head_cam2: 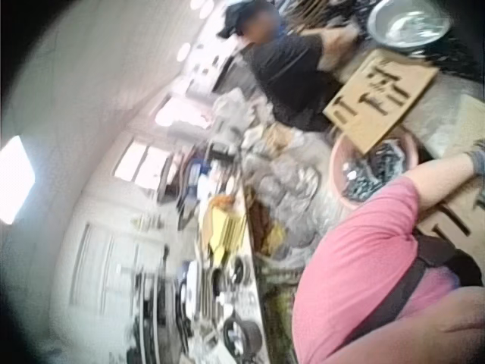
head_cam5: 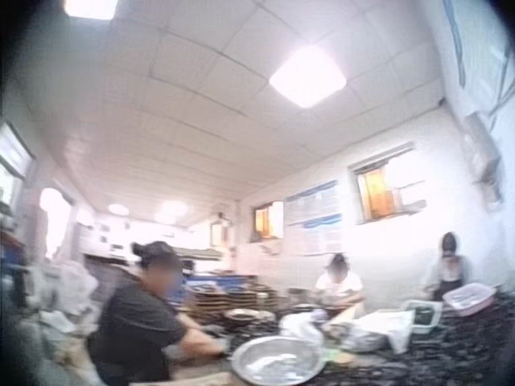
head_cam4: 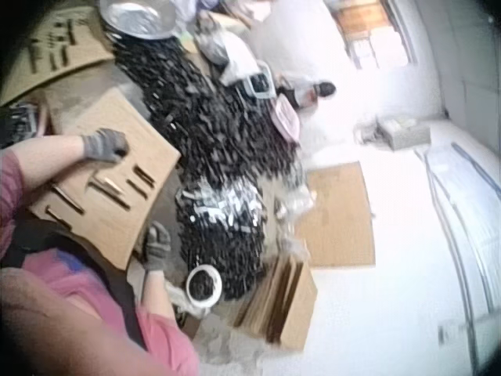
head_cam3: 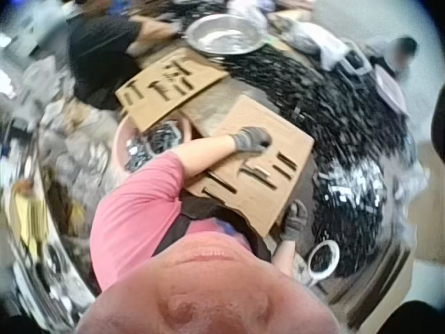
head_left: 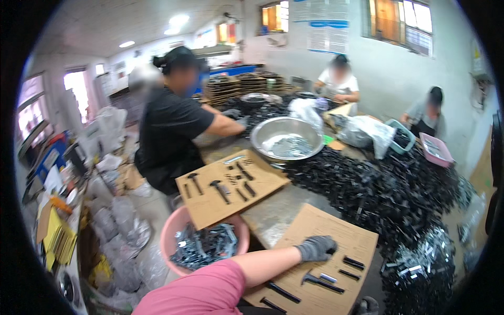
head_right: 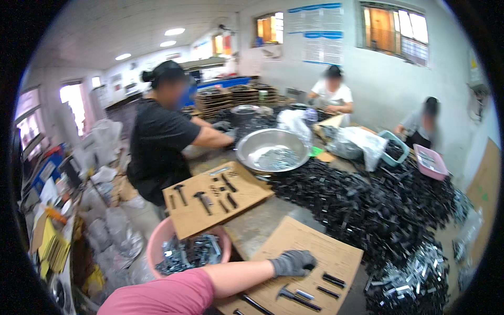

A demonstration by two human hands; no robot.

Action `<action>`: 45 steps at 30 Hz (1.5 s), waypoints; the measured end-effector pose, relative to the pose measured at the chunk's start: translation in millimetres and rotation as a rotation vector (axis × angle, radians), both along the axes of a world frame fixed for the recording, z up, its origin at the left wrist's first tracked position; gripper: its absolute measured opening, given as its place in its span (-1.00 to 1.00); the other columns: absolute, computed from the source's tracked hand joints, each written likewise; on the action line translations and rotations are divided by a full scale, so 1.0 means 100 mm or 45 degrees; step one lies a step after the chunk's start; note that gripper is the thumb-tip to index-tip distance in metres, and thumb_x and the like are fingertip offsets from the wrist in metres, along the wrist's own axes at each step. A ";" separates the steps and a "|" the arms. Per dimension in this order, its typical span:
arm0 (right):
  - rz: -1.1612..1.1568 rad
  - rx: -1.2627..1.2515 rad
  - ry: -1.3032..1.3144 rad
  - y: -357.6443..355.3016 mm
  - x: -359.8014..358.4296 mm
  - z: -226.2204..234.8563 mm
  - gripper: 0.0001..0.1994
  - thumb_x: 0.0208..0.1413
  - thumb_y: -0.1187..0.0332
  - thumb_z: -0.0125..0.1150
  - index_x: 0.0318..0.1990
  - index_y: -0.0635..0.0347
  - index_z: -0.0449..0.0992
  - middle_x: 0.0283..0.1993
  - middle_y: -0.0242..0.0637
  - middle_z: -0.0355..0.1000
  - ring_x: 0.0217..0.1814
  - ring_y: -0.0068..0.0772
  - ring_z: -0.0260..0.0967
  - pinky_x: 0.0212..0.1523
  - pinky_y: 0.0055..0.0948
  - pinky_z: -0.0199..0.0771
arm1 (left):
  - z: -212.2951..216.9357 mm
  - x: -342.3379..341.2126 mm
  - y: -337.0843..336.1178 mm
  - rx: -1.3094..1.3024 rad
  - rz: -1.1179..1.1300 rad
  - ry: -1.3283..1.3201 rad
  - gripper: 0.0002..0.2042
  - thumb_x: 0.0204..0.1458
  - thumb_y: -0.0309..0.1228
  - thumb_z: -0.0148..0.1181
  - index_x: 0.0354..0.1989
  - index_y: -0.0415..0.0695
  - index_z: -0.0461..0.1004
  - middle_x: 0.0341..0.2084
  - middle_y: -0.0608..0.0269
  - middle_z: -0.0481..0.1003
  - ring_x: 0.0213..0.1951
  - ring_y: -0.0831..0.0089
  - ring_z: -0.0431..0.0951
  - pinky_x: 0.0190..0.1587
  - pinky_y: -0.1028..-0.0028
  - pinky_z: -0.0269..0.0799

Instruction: The person assembles hardware kits by placing hammers, wrenches, and small metal parts into designated slots on cardboard inserts. They repeatedly pick items from piles and a pink basin, arrange them on the board, and then move the completed board aside to start a new one.

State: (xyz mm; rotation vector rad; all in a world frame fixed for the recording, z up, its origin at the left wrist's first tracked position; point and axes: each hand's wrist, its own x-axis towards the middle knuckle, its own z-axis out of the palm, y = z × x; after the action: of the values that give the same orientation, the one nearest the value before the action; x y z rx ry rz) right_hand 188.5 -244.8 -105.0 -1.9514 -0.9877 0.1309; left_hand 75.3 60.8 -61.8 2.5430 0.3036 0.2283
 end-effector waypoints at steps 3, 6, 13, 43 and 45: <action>-0.016 0.042 0.054 -0.16 0.06 -0.10 -0.77 0.02 0.26 0.06 -0.22 0.17 0.43 -0.27 -0.24 0.38 -0.23 -0.32 0.30 -0.16 -0.40 0.30 | 0.04 -0.04 -0.03 -0.095 0.077 0.048 -0.69 -0.26 -0.37 0.15 -0.25 -0.08 0.41 -0.34 0.05 0.39 -0.22 0.13 0.40 -0.17 0.30 0.31; -0.026 -0.020 -0.004 -0.13 0.02 0.00 -0.78 0.02 0.26 0.05 -0.24 0.18 0.43 -0.27 -0.22 0.38 -0.22 -0.30 0.30 -0.15 -0.39 0.30 | -0.01 -0.06 0.00 -0.093 0.081 0.060 -0.68 -0.26 -0.37 0.16 -0.23 -0.08 0.41 -0.32 0.07 0.39 -0.21 0.14 0.40 -0.16 0.32 0.31; -0.009 -0.028 -0.072 -0.12 -0.04 0.13 -0.78 0.03 0.27 0.03 -0.24 0.19 0.43 -0.25 -0.18 0.38 -0.20 -0.23 0.30 -0.13 -0.36 0.29 | -0.03 -0.07 -0.03 -0.078 0.099 0.000 -0.57 -0.29 -0.40 0.19 -0.13 -0.14 0.37 -0.32 0.02 0.42 -0.21 0.13 0.42 -0.15 0.34 0.32; -0.057 0.218 0.127 -0.05 0.54 -0.65 -0.88 -0.02 0.44 -0.02 -0.37 0.25 0.42 -0.40 -0.31 0.37 -0.32 -0.45 0.26 -0.22 -0.52 0.27 | -0.42 -1.46 0.42 -0.561 0.640 -0.197 -0.62 -0.08 -0.33 0.04 -0.05 -0.19 0.32 -0.23 0.09 0.43 -0.16 0.35 0.40 -0.09 0.48 0.24; -0.036 0.176 0.089 -0.02 0.51 -0.59 -0.88 -0.02 0.44 -0.02 -0.37 0.26 0.42 -0.40 -0.32 0.37 -0.32 -0.45 0.26 -0.22 -0.51 0.27 | -0.58 -1.52 0.47 -0.557 0.670 -0.232 -0.63 -0.07 -0.28 0.03 -0.09 -0.20 0.34 -0.23 0.04 0.43 -0.15 0.28 0.41 -0.09 0.46 0.24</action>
State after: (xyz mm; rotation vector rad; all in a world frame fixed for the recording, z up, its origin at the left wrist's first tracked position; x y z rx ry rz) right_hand 239.2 -246.7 -163.9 -1.8220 -0.8994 0.1116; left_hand -77.1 108.1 -120.0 1.9565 0.8486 0.5254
